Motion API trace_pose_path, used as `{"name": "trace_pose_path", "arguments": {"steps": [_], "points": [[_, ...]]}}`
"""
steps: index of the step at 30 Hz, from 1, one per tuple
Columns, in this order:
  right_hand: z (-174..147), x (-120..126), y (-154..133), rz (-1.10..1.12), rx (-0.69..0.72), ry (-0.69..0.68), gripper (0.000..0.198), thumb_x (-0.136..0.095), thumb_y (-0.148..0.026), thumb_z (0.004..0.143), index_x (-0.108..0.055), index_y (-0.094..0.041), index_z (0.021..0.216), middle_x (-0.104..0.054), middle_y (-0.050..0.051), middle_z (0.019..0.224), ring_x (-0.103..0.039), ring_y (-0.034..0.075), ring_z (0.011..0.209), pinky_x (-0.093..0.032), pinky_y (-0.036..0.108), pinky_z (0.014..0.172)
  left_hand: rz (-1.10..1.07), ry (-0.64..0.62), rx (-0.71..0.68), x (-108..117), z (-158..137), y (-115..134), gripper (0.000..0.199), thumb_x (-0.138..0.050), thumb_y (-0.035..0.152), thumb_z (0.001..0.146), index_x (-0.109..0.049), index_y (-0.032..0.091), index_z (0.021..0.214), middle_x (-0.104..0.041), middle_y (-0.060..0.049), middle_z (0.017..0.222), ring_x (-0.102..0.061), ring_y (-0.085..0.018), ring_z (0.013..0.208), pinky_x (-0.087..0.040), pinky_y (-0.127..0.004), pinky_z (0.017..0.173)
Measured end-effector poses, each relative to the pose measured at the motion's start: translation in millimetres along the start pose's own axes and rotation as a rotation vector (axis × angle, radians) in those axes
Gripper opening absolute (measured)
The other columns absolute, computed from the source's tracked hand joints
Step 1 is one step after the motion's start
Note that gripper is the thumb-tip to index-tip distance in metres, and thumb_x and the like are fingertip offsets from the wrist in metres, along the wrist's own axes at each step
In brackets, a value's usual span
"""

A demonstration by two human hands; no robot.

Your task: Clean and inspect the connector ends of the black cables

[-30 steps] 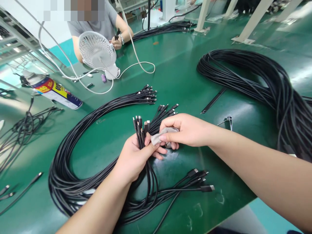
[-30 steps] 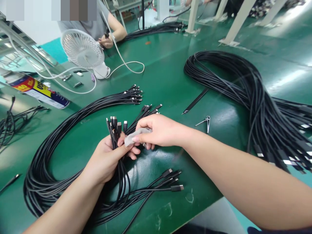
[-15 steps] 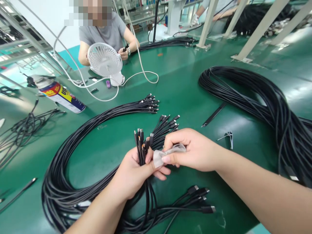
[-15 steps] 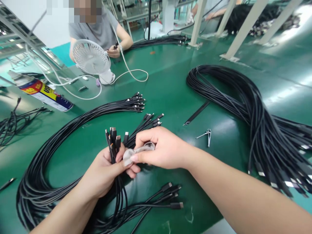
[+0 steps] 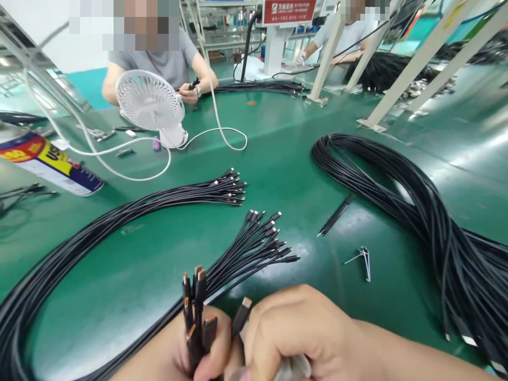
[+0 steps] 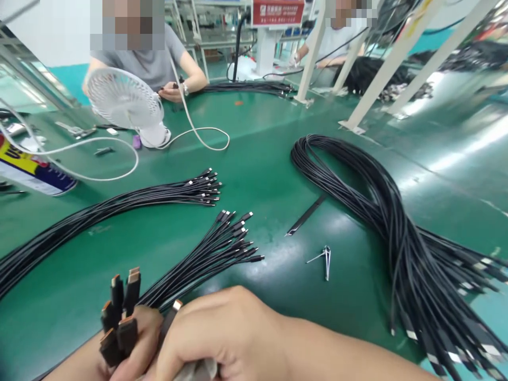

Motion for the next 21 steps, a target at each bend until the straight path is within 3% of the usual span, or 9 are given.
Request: {"name": "trace_pose_path", "arguments": {"steps": [2,6,8,11,14,16,18,21], "points": [[3.6,9.5,3.6,0.049,-0.042,0.072,0.028,-0.065,-0.033,0.088,-0.056,-0.018,0.066,-0.064,-0.001,0.063,-0.057,0.006,0.057,-0.045,0.014,0.057,-0.067,-0.090,0.026,-8.4,1.6,1.4,0.056,-0.078,0.055,0.065,-0.042,0.019,0.043,-0.053,0.000,0.041,-0.057,-0.013,0.043,-0.044,-0.021,0.042],[7.1,17.3,16.3,0.064,-0.225,0.095,0.025,-0.065,-0.029,0.086,-0.053,-0.018,0.067,-0.054,-0.006,0.053,-0.048,0.005,0.045,-0.037,0.014,0.044,-0.189,0.020,-0.041,-6.6,-4.8,9.8,0.048,-0.079,0.017,0.071,-0.032,0.018,0.061,-0.069,0.001,0.068,-0.067,-0.011,0.056,-0.047,-0.015,0.049],[8.3,20.1,13.6,-0.075,-0.213,0.083,0.022,-0.058,-0.021,0.090,-0.053,-0.018,0.069,-0.054,-0.005,0.053,-0.049,0.006,0.045,-0.038,0.015,0.044,-0.262,0.003,-0.074,-15.3,-7.8,14.3,0.049,-0.078,0.017,0.074,-0.030,0.018,0.063,-0.071,0.000,0.071,-0.070,-0.013,0.059,-0.050,-0.016,0.049],[8.4,23.7,0.2,-0.402,-0.049,0.118,0.019,-0.051,-0.014,0.091,-0.053,-0.019,0.073,-0.059,-0.002,0.061,-0.053,0.008,0.054,-0.041,0.019,0.052,-0.257,0.104,-0.077,-12.2,-7.0,15.6,0.044,-0.074,0.020,0.079,-0.032,0.017,0.064,-0.072,-0.002,0.073,-0.071,-0.013,0.059,-0.054,-0.018,0.051],[5.3,22.6,-7.4,-0.744,0.078,0.175,0.021,-0.044,-0.014,0.093,-0.051,-0.020,0.074,-0.058,0.000,0.063,-0.051,0.011,0.057,-0.041,0.023,0.055,-0.239,0.173,-0.093,-5.8,-4.1,16.8,0.042,-0.072,0.019,0.080,-0.034,0.016,0.062,-0.071,-0.001,0.071,-0.069,-0.012,0.051,-0.053,-0.017,0.045],[4.6,27.1,-7.3,-0.915,0.077,0.227,0.024,-0.041,-0.017,0.095,-0.050,-0.020,0.073,-0.055,0.001,0.061,-0.048,0.013,0.055,-0.039,0.025,0.055,-0.233,0.185,-0.082,-4.2,-2.6,14.6,0.042,-0.072,0.018,0.080,-0.034,0.016,0.062,-0.071,-0.001,0.070,-0.068,-0.012,0.049,-0.053,-0.016,0.042],[5.4,39.7,-5.0,-0.958,0.014,0.293,0.025,-0.041,-0.022,0.095,-0.051,-0.021,0.072,-0.055,0.001,0.061,-0.048,0.013,0.056,-0.038,0.026,0.055,-0.225,0.179,-0.054,-5.3,-1.8,11.0,0.041,-0.072,0.017,0.079,-0.035,0.016,0.062,-0.071,-0.001,0.069,-0.069,-0.013,0.049,-0.052,-0.016,0.040],[6.6,64.3,9.1,-0.726,-0.171,0.373,0.022,-0.045,-0.027,0.095,-0.056,-0.020,0.077,-0.060,0.001,0.068,-0.054,0.013,0.061,-0.043,0.026,0.059,-0.201,0.167,-0.025,-9.0,-1.6,8.7,0.040,-0.073,0.016,0.078,-0.036,0.016,0.061,-0.070,0.000,0.068,-0.069,-0.013,0.050,-0.050,-0.014,0.038]]}}
Point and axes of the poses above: each hand's wrist, its own z-axis towards the middle knuckle, its own x-axis out of the back of the hand, y = z × x, the point moved 10 cm from there along z, towards the middle knuckle
